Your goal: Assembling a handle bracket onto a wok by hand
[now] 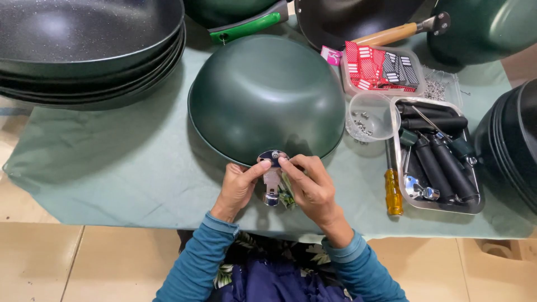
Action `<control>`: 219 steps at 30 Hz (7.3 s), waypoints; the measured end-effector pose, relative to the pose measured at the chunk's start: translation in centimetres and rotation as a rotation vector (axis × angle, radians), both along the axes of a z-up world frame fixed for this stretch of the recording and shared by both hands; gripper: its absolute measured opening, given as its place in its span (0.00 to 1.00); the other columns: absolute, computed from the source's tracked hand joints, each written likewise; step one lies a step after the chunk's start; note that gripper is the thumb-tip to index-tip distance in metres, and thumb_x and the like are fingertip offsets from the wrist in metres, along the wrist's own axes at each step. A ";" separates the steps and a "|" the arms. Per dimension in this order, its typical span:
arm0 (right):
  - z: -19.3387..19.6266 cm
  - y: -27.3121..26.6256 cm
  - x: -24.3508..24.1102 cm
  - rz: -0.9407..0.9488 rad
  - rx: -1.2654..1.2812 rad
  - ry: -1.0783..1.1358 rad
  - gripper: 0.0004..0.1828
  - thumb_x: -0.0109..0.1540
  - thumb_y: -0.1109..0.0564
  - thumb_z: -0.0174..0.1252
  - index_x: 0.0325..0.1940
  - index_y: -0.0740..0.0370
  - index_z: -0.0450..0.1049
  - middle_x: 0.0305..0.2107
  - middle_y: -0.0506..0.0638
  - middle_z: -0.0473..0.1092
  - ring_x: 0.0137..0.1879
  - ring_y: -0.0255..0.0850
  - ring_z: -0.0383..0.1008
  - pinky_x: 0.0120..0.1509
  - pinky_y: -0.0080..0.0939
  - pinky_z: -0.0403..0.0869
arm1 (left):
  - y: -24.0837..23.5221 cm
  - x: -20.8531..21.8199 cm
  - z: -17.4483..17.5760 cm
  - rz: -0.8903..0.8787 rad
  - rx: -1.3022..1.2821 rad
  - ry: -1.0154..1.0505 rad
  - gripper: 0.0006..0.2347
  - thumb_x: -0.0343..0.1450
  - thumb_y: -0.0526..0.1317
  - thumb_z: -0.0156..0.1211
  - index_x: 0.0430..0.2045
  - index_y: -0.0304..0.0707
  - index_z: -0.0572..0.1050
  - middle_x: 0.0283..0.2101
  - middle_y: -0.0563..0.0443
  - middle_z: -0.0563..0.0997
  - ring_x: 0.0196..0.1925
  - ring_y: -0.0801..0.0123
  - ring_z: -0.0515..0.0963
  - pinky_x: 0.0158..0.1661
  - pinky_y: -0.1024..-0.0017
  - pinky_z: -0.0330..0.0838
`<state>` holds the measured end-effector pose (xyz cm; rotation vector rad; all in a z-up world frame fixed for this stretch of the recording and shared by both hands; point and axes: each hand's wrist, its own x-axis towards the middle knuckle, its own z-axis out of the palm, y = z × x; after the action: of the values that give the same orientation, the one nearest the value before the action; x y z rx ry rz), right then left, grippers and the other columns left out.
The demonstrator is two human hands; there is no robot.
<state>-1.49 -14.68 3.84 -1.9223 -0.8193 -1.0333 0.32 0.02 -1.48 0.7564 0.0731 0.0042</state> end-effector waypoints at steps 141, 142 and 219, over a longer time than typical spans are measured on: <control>3.2 -20.0 3.6 -0.408 -0.240 0.501 0.13 0.64 0.68 0.59 0.46 0.56 0.84 0.39 0.58 0.75 0.44 0.51 0.78 0.48 0.47 0.77 | -5.1 3.4 12.0 -0.175 1.288 -0.739 0.07 0.74 0.39 0.59 0.41 0.48 0.83 0.43 0.48 0.86 0.47 0.52 0.85 0.44 0.60 0.79; 3.0 -21.4 4.3 -0.503 -0.330 0.502 0.10 0.65 0.64 0.61 0.46 0.53 0.84 0.40 0.56 0.75 0.48 0.53 0.77 0.51 0.49 0.77 | -7.3 4.9 11.3 -0.103 1.345 -0.875 0.06 0.73 0.38 0.60 0.40 0.47 0.83 0.46 0.45 0.83 0.51 0.49 0.82 0.48 0.57 0.77; -11.6 -3.8 -3.4 0.390 1.143 1.168 0.15 0.60 0.70 0.61 0.51 0.79 0.77 0.35 0.71 0.78 0.35 0.52 0.83 0.37 0.41 0.82 | 6.0 -5.9 -4.6 -0.245 0.043 0.307 0.24 0.68 0.27 0.62 0.60 0.18 0.66 0.35 0.38 0.83 0.30 0.69 0.85 0.31 0.81 0.82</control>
<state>-4.85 -18.47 -7.72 -0.9595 0.1327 0.0519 -5.55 6.03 -6.07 0.8002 0.2727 -0.3450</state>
